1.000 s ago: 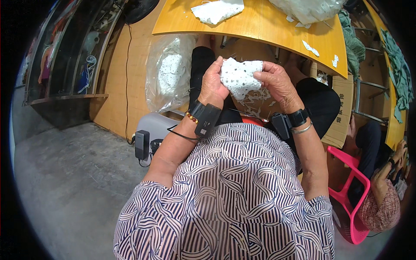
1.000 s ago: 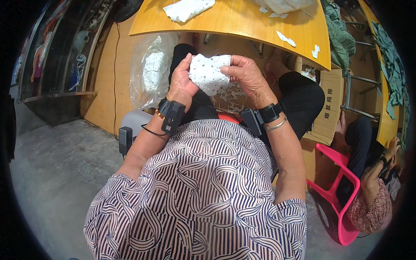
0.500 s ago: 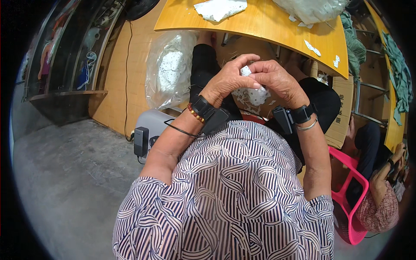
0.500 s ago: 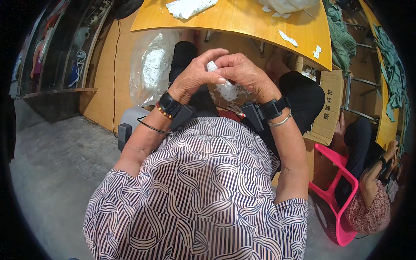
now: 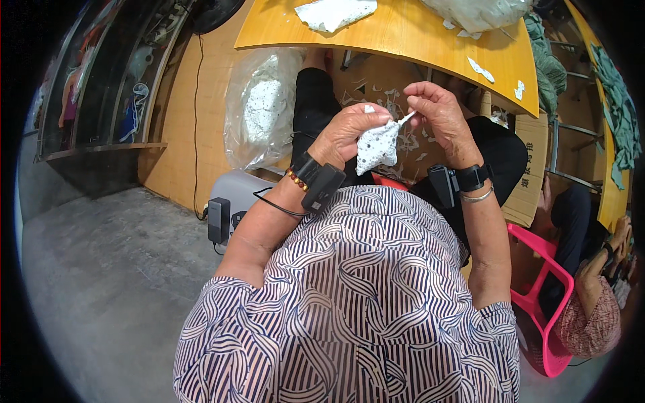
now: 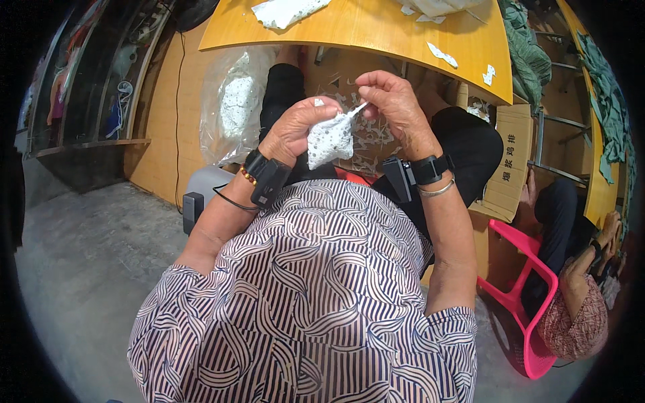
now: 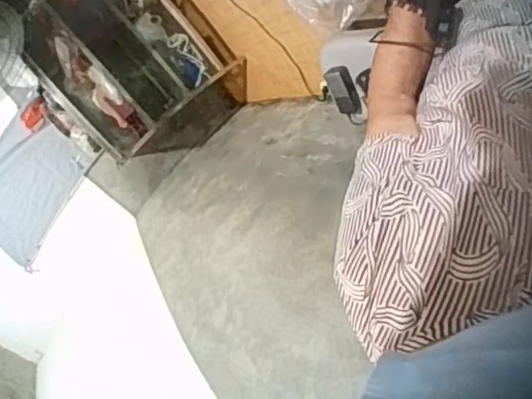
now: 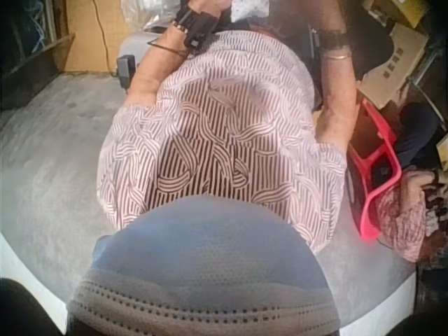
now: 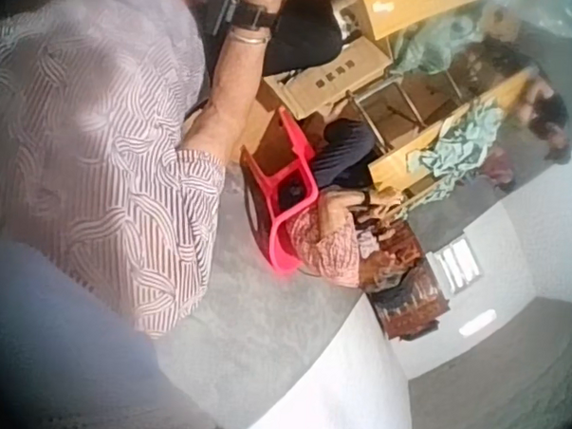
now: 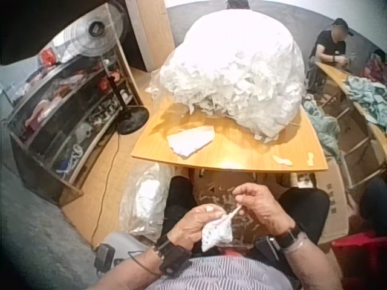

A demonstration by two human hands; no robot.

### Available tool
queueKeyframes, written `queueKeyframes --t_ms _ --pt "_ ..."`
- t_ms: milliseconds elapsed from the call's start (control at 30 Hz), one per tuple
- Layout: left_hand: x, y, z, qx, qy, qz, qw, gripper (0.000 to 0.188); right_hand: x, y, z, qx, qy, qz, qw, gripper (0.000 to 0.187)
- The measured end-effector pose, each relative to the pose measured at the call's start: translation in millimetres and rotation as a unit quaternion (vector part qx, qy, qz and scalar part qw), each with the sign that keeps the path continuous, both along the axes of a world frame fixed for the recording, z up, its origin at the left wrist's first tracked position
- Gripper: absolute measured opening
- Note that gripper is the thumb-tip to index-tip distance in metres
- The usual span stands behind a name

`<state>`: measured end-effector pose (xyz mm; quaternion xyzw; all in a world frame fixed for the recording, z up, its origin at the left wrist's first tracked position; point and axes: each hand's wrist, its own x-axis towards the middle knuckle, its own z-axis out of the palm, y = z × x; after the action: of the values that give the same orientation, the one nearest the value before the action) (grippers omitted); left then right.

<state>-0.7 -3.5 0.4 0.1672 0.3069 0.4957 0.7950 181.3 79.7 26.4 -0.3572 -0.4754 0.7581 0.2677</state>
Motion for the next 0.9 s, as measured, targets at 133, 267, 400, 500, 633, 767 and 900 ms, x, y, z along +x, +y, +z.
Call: queueKeyframes --t_ms 133,267,400,500,633,767,900 --pt "0.5 0.6 -2.8 -0.035 -0.080 0.022 0.996 0.010 12.4 6.3 -12.9 0.099 -0.093 -0.063 0.989 0.013" --pt "0.7 2.8 -2.8 -0.044 -0.132 0.027 0.990 0.010 24.8 10.8 -36.9 0.396 -0.318 -0.041 0.861 0.017" --pt "-2.9 2.8 -2.5 -0.027 -0.116 0.038 0.992 0.011 12.9 -3.3 -9.6 0.154 -0.108 0.005 0.982 0.023" --pt "-1.9 4.2 1.0 -0.032 -0.131 0.036 0.990 0.011 2.1 -12.3 1.8 0.046 -0.054 0.077 0.994 0.028" --pt "-3.1 5.3 -2.5 -0.024 -0.137 0.028 0.990 0.013 -6.2 -16.1 -11.1 0.129 -0.019 0.119 0.984 0.026" --pt "-6.2 4.2 -7.8 -0.052 -0.144 0.024 0.988 0.019 0.0 -11.0 -18.1 0.112 -0.065 0.116 0.985 0.018" --pt "-5.9 -0.5 3.1 -0.081 -0.128 0.003 0.988 0.021 3.2 -10.1 -11.8 0.144 -0.070 0.102 0.982 0.017"
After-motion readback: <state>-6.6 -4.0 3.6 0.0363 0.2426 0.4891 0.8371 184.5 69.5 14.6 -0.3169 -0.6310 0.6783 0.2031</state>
